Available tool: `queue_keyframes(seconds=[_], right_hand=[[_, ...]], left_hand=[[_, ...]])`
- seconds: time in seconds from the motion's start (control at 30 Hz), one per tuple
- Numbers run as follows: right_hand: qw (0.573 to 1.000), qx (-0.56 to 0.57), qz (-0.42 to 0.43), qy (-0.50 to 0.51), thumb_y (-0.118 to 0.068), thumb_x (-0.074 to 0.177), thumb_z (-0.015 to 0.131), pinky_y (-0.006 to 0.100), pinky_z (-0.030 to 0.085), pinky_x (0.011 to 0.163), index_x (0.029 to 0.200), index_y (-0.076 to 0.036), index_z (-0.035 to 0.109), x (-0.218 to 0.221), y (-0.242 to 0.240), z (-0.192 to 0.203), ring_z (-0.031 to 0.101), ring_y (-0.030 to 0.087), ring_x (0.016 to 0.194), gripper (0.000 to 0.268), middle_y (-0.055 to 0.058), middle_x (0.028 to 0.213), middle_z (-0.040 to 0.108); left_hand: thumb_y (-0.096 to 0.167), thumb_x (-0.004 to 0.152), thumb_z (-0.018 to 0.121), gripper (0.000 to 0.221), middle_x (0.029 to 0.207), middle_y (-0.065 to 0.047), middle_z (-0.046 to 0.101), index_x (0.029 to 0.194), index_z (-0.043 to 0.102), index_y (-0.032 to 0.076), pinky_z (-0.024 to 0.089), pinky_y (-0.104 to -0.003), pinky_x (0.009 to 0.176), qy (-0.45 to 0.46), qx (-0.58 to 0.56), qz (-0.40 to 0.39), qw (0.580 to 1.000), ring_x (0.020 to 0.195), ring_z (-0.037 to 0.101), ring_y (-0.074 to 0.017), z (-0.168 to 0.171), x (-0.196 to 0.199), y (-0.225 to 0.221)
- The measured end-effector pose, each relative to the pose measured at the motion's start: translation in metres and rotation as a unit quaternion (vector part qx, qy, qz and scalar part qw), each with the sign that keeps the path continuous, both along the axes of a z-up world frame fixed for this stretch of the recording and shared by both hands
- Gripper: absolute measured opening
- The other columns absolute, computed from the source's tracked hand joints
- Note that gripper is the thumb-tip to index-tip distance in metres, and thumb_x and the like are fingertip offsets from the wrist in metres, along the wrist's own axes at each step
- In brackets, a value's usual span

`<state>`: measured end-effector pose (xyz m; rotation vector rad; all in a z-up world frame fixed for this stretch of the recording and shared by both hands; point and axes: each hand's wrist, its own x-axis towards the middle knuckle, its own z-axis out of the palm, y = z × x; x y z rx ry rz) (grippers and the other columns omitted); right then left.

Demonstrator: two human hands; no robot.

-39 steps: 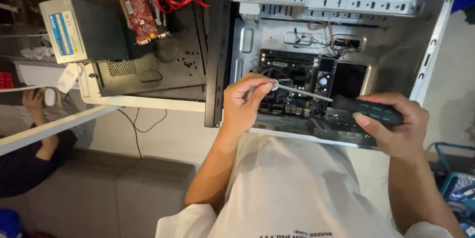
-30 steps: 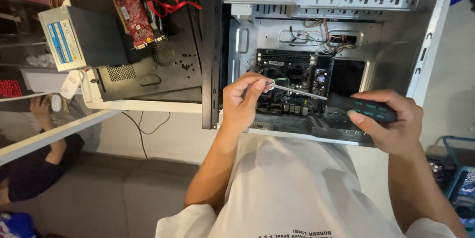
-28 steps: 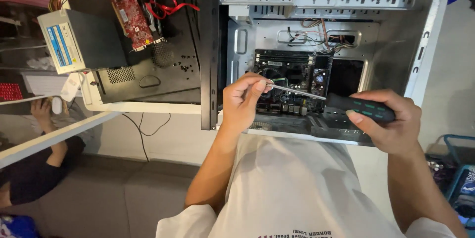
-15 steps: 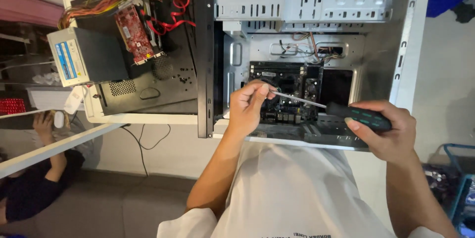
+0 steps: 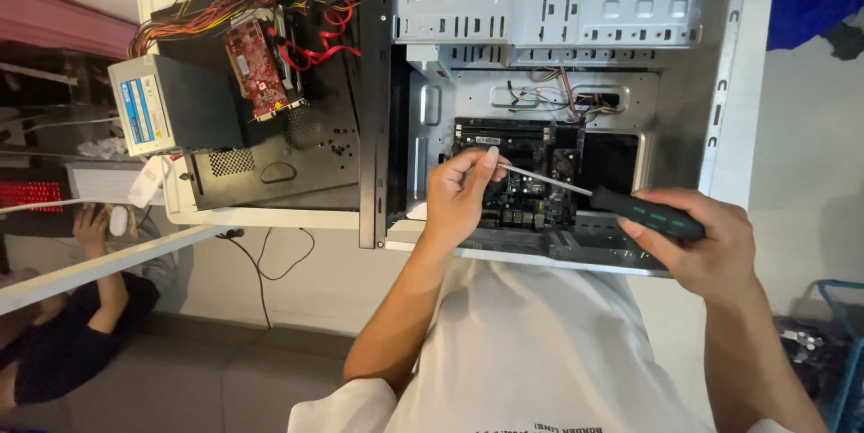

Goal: Screwing a motherboard into a computer case using a screwdriver

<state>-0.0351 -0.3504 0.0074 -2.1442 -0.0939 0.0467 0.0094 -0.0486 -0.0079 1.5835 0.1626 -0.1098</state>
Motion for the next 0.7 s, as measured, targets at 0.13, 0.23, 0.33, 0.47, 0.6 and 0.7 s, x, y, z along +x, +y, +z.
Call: queue_keyframes(seconds=[0.13, 0.23, 0.33, 0.47, 0.6, 0.7], right_hand=[[0.994, -0.048, -0.041, 0.087, -0.026, 0.087, 0.084, 0.02, 0.048, 0.07, 0.113, -0.015, 0.078, 0.002, -0.003, 0.0, 0.063, 0.007, 0.072, 0.028, -0.003, 0.084, 0.073], [0.983, -0.077, -0.053, 0.157, -0.032, 0.089, 0.079, 0.024, 0.045, 0.072, 0.107, -0.015, 0.078, 0.006, 0.001, 0.005, 0.06, 0.01, 0.074, 0.024, -0.003, 0.083, 0.073], [0.987, -0.029, -0.016, 0.16, -0.026, 0.085, 0.08, 0.027, 0.049, 0.081, 0.116, -0.014, 0.07, 0.009, 0.004, 0.011, 0.066, 0.013, 0.091, 0.035, 0.0, 0.106, 0.074], [0.986, -0.038, -0.045, 0.154, -0.026, 0.088, 0.081, 0.025, 0.048, 0.075, 0.111, -0.014, 0.073, 0.003, 0.001, 0.0, 0.064, 0.011, 0.082, 0.027, -0.001, 0.096, 0.074], [0.992, -0.003, -0.068, 0.106, -0.021, 0.095, 0.078, 0.021, 0.046, 0.077, 0.109, -0.01, 0.074, 0.002, 0.001, 0.002, 0.06, 0.005, 0.081, 0.019, -0.001, 0.087, 0.073], [0.994, -0.045, -0.05, 0.091, -0.03, 0.092, 0.08, 0.021, 0.044, 0.07, 0.113, -0.013, 0.075, 0.002, -0.01, 0.003, 0.057, 0.007, 0.075, 0.027, -0.002, 0.089, 0.072]], left_hand=[[0.037, 0.103, 0.058, 0.037, 0.084, -0.004, 0.073, 0.095, 0.076, 0.005, 0.056, -0.026, 0.077, 0.003, 0.008, -0.014, 1.0, 0.08, 0.067, -0.0126, -0.001, -0.001, -0.001], [0.037, 0.103, 0.057, 0.038, 0.084, -0.004, 0.074, 0.094, 0.076, 0.005, 0.056, -0.026, 0.075, 0.005, 0.024, -0.013, 1.0, 0.079, 0.068, -0.0125, -0.004, -0.001, 0.0], [0.036, 0.104, 0.056, 0.037, 0.085, -0.003, 0.073, 0.097, 0.076, 0.006, 0.055, -0.026, 0.078, 0.009, 0.028, -0.016, 0.999, 0.081, 0.068, -0.0123, -0.007, 0.001, 0.002], [0.037, 0.103, 0.057, 0.036, 0.087, -0.004, 0.074, 0.099, 0.076, 0.006, 0.056, -0.026, 0.079, 0.03, 0.022, -0.036, 0.999, 0.082, 0.068, -0.0125, -0.013, 0.001, 0.002], [0.038, 0.104, 0.054, 0.036, 0.096, -0.003, 0.074, 0.111, 0.074, 0.008, 0.058, -0.028, 0.084, 0.049, 0.009, -0.092, 0.995, 0.089, 0.069, -0.015, -0.02, 0.002, 0.002], [0.047, 0.104, 0.046, 0.047, 0.116, -0.008, 0.071, 0.131, 0.066, 0.013, 0.059, -0.032, 0.088, 0.027, 0.086, -0.127, 0.988, 0.097, 0.071, -0.0183, -0.017, 0.007, 0.009]])
